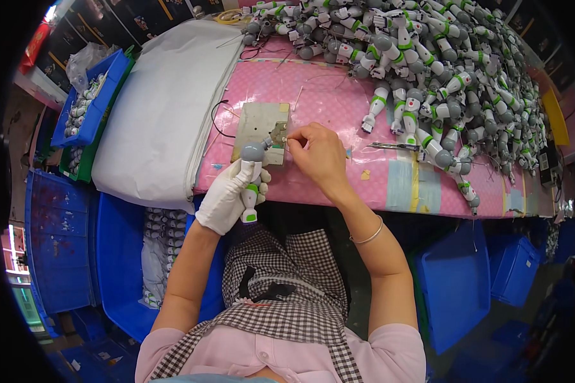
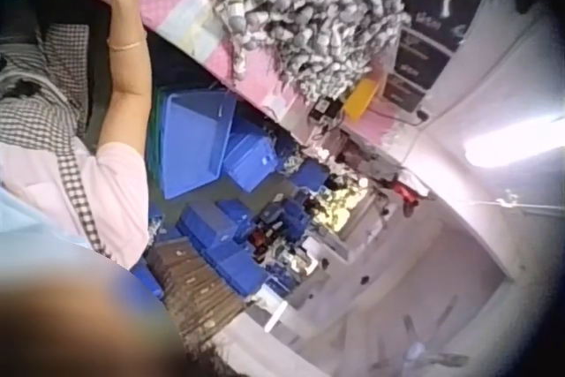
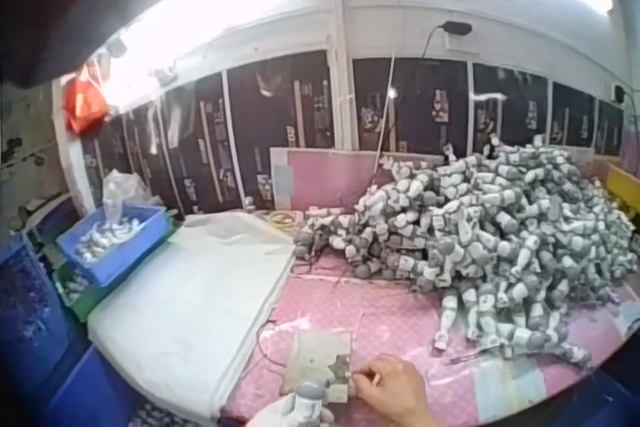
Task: Checking snowman-themed toys against a test block and sorting them into crates.
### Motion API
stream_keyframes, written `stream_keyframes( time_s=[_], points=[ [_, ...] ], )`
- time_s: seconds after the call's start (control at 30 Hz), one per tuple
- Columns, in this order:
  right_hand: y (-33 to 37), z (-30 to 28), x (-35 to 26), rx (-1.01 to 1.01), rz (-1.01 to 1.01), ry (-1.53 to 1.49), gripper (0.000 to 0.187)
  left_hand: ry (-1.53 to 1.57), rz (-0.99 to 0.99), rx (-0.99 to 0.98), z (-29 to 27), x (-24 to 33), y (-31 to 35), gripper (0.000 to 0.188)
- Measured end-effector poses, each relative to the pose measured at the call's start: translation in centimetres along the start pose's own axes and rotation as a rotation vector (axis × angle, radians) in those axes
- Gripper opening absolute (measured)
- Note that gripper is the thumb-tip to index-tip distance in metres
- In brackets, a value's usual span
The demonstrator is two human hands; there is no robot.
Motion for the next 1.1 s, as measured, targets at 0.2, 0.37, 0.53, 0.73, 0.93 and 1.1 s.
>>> stream_keyframes(
  time_s=[0.2, 0.37, 0.53, 0.73, 0.93, 1.1],
  points=[
    [-1.4, 0.8, 0.4, -0.189, 0.069, 0.005, 0.014, -0.049, -0.009, -0.057, 0.0, 0.6, -0.8, 0.026],
    [-2.1, 2.7, 1.7, -0.475, 0.168, 0.059, 0.016, 0.028, 0.000, -0.087, -0.2, 0.8, -0.9, 0.028],
    [-1.7, 2.7, 0.9, -0.465, 0.196, 0.014, 0.013, 0.086, -0.027, -0.104, 0.5, 1.3, -0.5, 0.025],
    [-0.7, -0.3, -5.2, -0.255, 0.119, -0.401, 0.041, 0.211, 0.243, 0.195, -11.4, 2.9, 4.3, 0.020],
    [-1.7, -0.3, -0.4, -0.125, 0.187, -0.307, 0.036, 0.482, 0.507, 1.331, -47.3, -3.3, 16.1, 0.015],
    [-2.0, -2.2, 5.6, -0.068, 0.337, -0.432, 0.031, 0.906, 0.010, 1.462, -64.3, -19.3, 14.6, 0.021]
  ],
)
Point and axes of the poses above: each hand's wrist, its own y-axis away from the middle knuckle, its own z-axis out of the palm, x = y × z, the point moved 9 cm from there along -y, towards the middle knuckle, and after that the axes turned 10 degrees about x, right-handed, at the moved point
